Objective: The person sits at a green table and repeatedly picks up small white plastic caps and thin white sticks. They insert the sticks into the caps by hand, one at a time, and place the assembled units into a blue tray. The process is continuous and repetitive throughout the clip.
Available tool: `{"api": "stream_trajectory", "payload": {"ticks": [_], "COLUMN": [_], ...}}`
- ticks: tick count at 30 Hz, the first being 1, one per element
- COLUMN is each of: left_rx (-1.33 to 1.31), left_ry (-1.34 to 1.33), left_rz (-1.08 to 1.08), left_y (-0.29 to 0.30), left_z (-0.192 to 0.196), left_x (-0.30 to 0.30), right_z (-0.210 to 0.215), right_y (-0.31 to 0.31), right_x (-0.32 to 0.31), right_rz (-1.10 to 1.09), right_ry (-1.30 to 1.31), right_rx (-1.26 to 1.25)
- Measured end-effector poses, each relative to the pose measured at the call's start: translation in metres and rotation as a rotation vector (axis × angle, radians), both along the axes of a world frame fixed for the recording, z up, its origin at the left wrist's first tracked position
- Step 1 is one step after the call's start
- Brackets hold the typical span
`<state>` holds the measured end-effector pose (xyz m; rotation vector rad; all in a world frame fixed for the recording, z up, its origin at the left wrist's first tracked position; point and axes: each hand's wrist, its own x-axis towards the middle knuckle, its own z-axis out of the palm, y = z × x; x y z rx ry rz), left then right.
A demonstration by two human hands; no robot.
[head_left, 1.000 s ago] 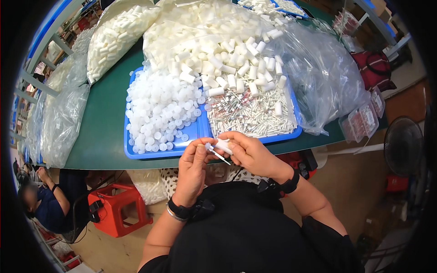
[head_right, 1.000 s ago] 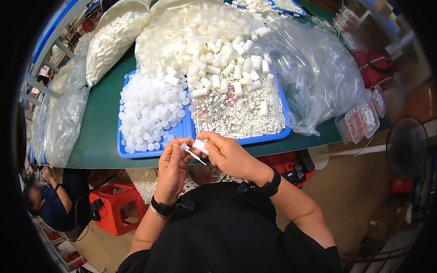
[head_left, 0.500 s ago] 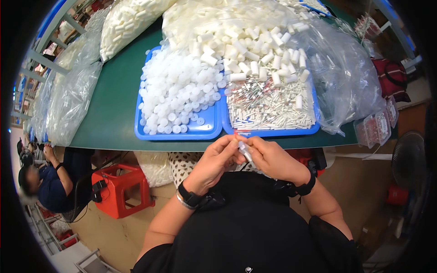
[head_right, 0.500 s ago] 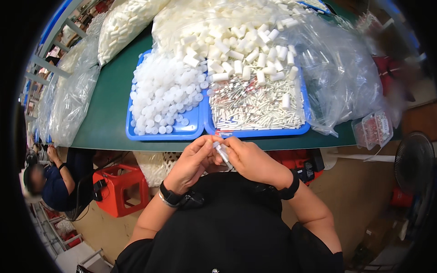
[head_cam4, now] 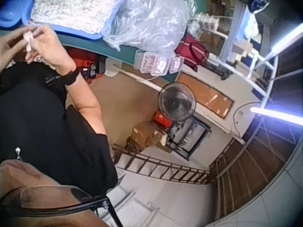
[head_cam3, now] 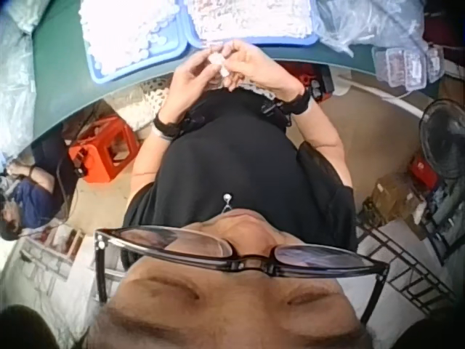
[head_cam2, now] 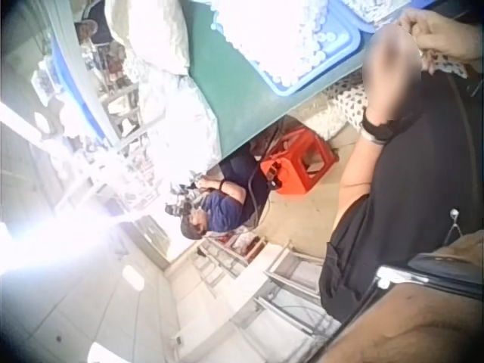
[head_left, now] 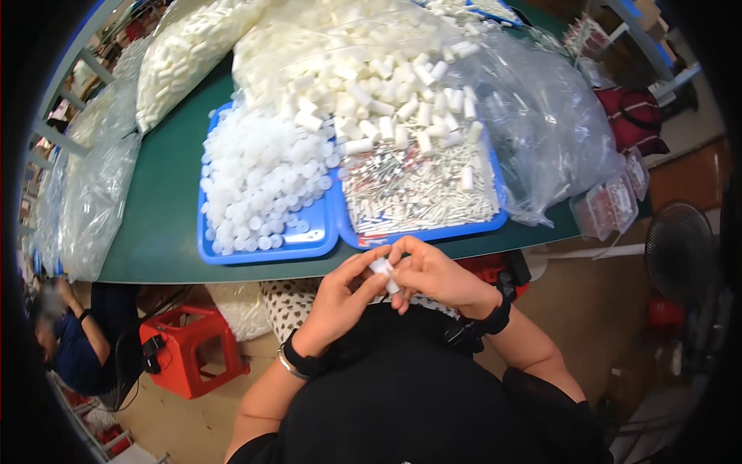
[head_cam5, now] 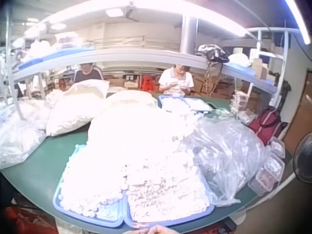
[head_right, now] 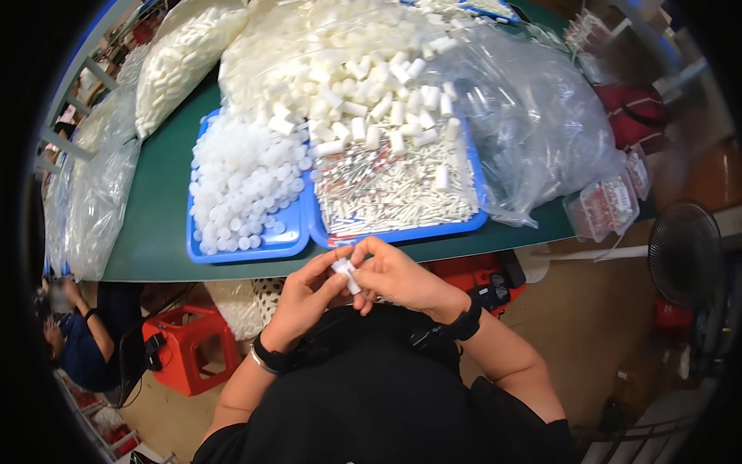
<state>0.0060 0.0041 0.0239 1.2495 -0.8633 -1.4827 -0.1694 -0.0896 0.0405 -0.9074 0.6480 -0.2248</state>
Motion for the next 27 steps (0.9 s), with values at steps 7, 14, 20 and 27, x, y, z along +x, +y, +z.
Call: {"api": "stream_trajectory", "payload": {"ticks": [7, 14, 20, 27], "left_rx": [0.1, 0.121, 0.135, 0.147], "left_ry": [0.423, 0.509, 0.516, 0.504], "left_rz": [0.106, 0.037, 0.126, 0.132], "left_y": [0.0, -0.005, -0.004, -0.01], "left_z": [-0.015, -0.008, -0.009, -0.008], "left_x": [0.009, 0.002, 0.002, 0.001], "right_z": [0.016, -0.027, -0.028, -0.04], "right_y": [-0.079, -0.225, -0.3, -0.418], "right_x": [-0.059, -0.152, -0.133, -0.228], "right_rz": [-0.325, -0.446, -0.203, -0.285], "right_ry": [0.671, 1.616, 1.1, 1.42], "right_rx": [-1.43, -1.899, -1.775, -1.344]}}
